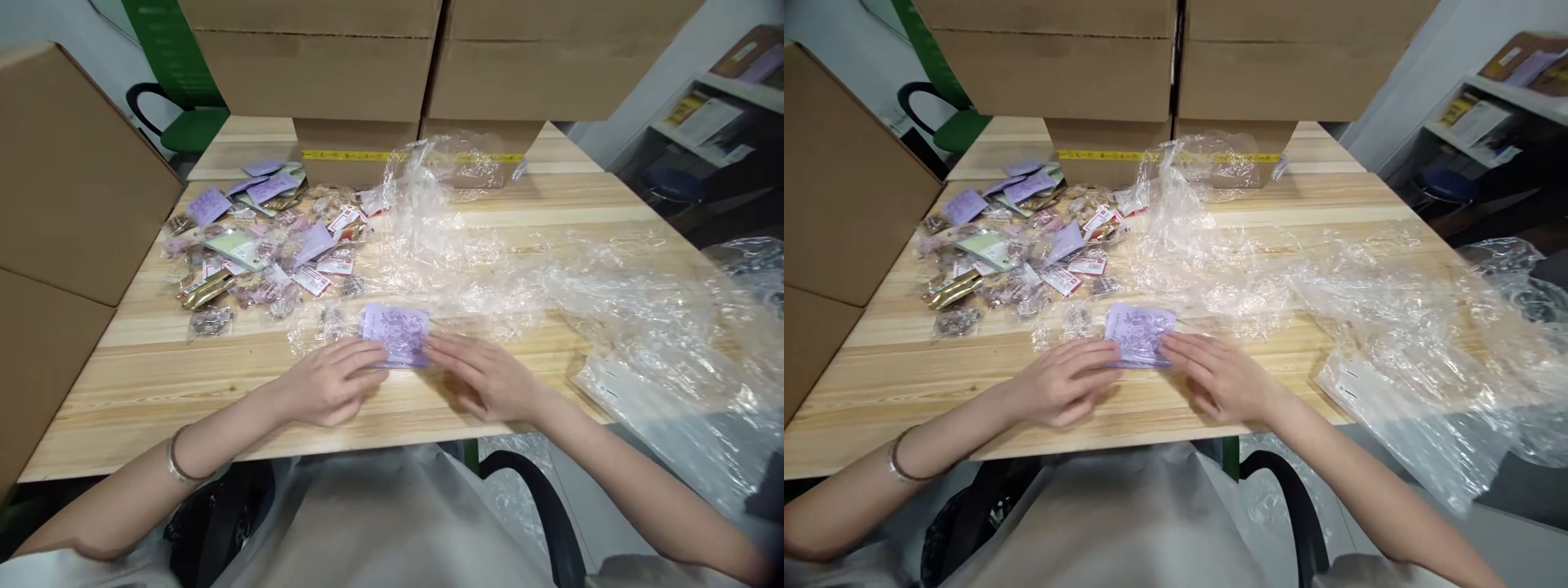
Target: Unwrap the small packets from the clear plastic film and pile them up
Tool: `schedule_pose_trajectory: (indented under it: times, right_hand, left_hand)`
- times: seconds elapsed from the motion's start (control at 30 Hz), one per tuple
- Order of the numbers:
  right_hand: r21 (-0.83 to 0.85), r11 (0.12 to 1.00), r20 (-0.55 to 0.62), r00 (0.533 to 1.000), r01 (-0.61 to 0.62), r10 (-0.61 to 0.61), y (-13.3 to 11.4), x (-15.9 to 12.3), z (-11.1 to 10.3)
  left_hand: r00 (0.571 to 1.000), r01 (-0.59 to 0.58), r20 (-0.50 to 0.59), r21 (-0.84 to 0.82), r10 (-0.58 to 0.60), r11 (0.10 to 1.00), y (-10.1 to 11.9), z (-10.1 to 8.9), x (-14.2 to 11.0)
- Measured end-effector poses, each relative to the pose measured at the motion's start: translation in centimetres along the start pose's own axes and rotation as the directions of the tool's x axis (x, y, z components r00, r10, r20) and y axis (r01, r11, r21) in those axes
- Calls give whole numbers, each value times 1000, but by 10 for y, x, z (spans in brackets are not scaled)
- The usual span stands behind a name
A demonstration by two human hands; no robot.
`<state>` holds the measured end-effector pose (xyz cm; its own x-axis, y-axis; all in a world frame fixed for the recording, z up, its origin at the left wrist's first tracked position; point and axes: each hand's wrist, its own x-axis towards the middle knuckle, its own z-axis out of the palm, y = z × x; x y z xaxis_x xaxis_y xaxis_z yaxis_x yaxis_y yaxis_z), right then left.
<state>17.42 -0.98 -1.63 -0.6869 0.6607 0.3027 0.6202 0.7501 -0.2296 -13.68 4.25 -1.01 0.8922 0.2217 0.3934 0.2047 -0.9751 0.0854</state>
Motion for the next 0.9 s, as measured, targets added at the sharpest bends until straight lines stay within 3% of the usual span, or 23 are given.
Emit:
schedule_pose_trajectory:
  times: [0.07, 0.2, 0.37, 0.53, 0.67, 0.8, 0.9]
  right_hand:
    - [121, 992, 104, 994, 21, -34, 2, -4, 0]
    - [175, 983, 41, 998, -53, 47, 10, -5, 12]
    - [124, 991, 19, 998, -55, 53, 12, -2, 10]
    - [318, 926, 63, 979, -205, 195, 2, -5, -8]
    - [412, 832, 116, 927, -372, 356, -8, -2, -17]
    - [415, 774, 115, 872, -477, 475, -5, 10, -18]
    - [379, 764, 139, 849, -522, 511, 2, 16, -13]
  left_hand:
    - [981, 55, 191, -102, -34, 993, -5, 0, 7]
    - [904, 252, 384, -128, -186, 959, -20, 6, 15]
    - [876, 355, 399, -153, -271, 922, -28, 5, 4]
    - [867, 451, 411, -408, -281, 794, -19, -34, -1]
    - [799, 582, 518, -540, -305, 608, -15, -60, 7]
    - [733, 679, 562, -570, -383, 463, -24, -53, 12]
    - [701, 712, 573, -524, -424, 468, -34, -37, 12]
